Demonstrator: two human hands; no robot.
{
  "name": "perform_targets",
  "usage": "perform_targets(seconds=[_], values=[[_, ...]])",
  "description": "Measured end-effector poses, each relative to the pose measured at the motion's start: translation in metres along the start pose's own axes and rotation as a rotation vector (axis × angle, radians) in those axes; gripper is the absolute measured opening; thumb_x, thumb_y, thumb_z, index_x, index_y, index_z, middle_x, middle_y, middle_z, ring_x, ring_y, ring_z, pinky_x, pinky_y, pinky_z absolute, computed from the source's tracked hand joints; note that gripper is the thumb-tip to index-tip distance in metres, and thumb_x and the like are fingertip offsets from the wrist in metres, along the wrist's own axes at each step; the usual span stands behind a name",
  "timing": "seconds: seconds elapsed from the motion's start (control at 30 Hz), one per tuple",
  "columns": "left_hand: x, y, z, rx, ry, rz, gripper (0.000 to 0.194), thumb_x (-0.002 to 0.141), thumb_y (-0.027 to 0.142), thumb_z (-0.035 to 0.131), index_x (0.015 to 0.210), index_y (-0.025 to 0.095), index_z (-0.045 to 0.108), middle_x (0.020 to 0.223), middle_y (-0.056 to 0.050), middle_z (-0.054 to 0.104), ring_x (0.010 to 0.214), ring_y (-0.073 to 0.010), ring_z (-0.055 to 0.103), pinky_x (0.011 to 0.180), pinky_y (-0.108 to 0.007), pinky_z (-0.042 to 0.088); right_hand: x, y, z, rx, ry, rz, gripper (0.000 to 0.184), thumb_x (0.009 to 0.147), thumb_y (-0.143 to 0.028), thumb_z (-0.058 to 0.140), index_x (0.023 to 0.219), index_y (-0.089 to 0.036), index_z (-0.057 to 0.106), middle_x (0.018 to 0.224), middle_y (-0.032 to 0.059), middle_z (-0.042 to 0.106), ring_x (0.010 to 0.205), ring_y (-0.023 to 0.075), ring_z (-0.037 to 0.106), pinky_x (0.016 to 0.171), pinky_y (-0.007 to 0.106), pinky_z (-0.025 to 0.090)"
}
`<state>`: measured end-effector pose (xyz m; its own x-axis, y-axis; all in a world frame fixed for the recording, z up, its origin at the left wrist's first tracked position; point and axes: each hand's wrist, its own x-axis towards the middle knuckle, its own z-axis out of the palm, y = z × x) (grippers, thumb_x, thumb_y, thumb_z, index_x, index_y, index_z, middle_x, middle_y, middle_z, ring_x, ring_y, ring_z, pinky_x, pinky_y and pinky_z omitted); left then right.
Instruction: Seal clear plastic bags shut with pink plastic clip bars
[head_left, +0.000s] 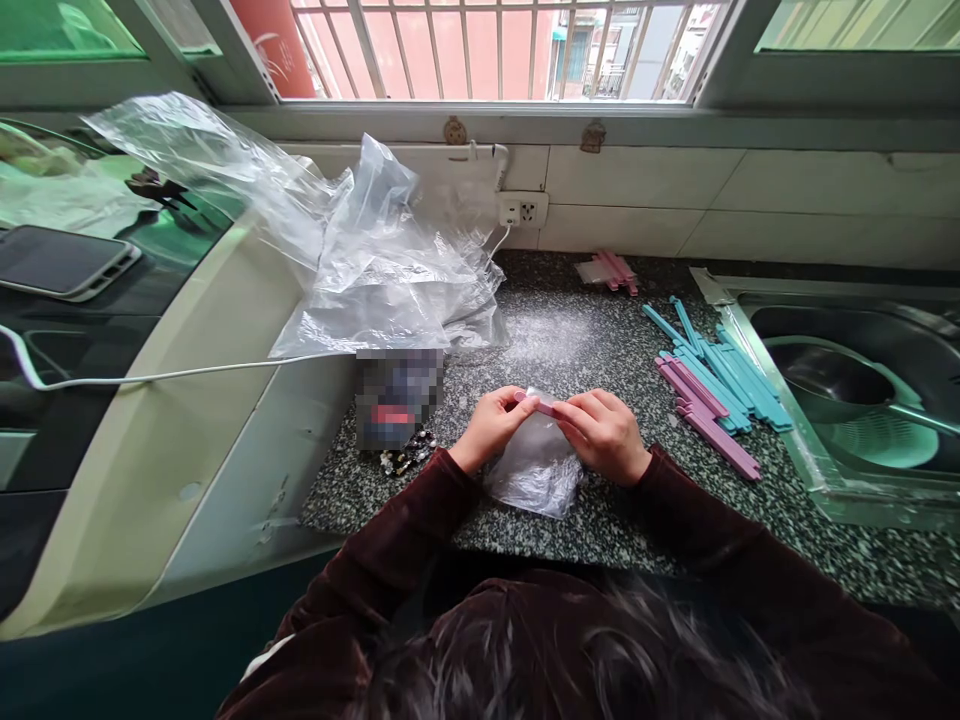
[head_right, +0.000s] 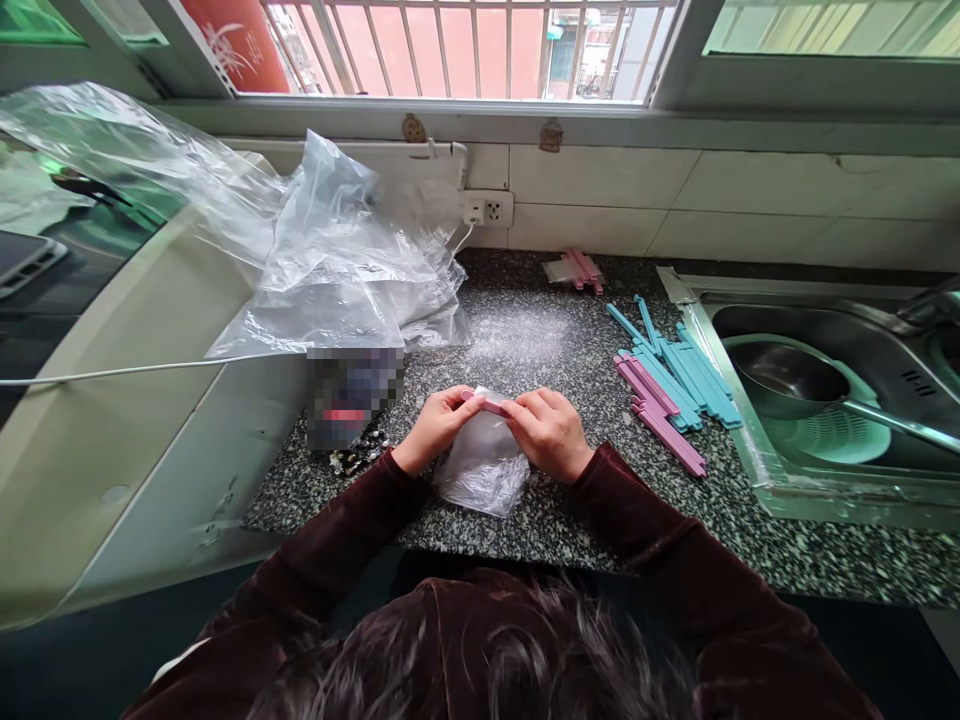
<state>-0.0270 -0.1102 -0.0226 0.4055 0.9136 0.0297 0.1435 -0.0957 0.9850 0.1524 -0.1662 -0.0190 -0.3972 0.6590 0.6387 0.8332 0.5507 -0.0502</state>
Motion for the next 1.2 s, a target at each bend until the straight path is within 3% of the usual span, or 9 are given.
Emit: perform_targets(seconds=[0.13, 0.3, 0.43, 0.7, 1.2], values=[[-0.001, 0.004, -0.002, 0.003, -0.025, 0.036, 0.037, 0.073, 0.05, 0.056, 0.064, 0.014, 0.054, 0.062, 0.002, 0.048, 0.06, -0.0104, 0.043, 0.058, -0.023, 0.035, 0.0, 0.007, -0.002, 0.211, 0.067, 0.215, 0.029, 0.081, -0.034, 0.058, 0.105, -0.016, 0.059, 0.094, 0.0101, 0.064, 0.087, 0.0215, 0.057, 0.077, 0.036, 0.048], [-0.003, 0.006, -0.001, 0.075, -0.067, 0.13, 0.038, 0.076, 0.05, 0.053, 0.062, 0.015, 0.052, 0.063, 0.001, 0.046, 0.061, -0.0102, 0.042, 0.057, -0.023, 0.035, -0.001, 0.016, -0.002, 0.465, -0.147, 0.366, 0.025, 0.081, -0.04, 0.057, 0.092, -0.018, 0.062, 0.081, 0.0056, 0.066, 0.076, 0.0187, 0.06, 0.069, 0.033, 0.05], [-0.002, 0.005, -0.002, 0.159, -0.081, 0.185, 0.036, 0.08, 0.046, 0.051, 0.062, 0.015, 0.053, 0.064, 0.001, 0.047, 0.062, -0.0107, 0.043, 0.058, -0.024, 0.036, -0.002, 0.014, 0.0, 0.528, -0.21, 0.402, 0.018, 0.081, -0.036, 0.057, 0.076, -0.019, 0.062, 0.071, 0.003, 0.064, 0.068, 0.0157, 0.057, 0.063, 0.03, 0.047], [0.0, 0.002, -0.006, 0.33, -0.016, 0.277, 0.013, 0.075, 0.028, 0.062, 0.072, 0.016, 0.06, 0.073, -0.002, 0.055, 0.074, -0.0145, 0.05, 0.072, -0.027, 0.041, -0.004, 0.01, 0.004, 0.502, -0.225, 0.398, 0.014, 0.08, -0.03, 0.058, 0.073, -0.018, 0.062, 0.068, 0.0025, 0.064, 0.065, 0.0149, 0.055, 0.061, 0.029, 0.045], [0.001, -0.003, -0.005, 0.349, -0.009, 0.229, 0.02, 0.075, 0.029, 0.064, 0.061, 0.017, 0.057, 0.066, -0.001, 0.056, 0.071, -0.0148, 0.049, 0.07, -0.028, 0.04, -0.005, 0.011, 0.006, 0.478, -0.249, 0.391, 0.011, 0.079, -0.027, 0.058, 0.073, -0.018, 0.063, 0.068, 0.0028, 0.064, 0.065, 0.0151, 0.056, 0.061, 0.029, 0.046]])
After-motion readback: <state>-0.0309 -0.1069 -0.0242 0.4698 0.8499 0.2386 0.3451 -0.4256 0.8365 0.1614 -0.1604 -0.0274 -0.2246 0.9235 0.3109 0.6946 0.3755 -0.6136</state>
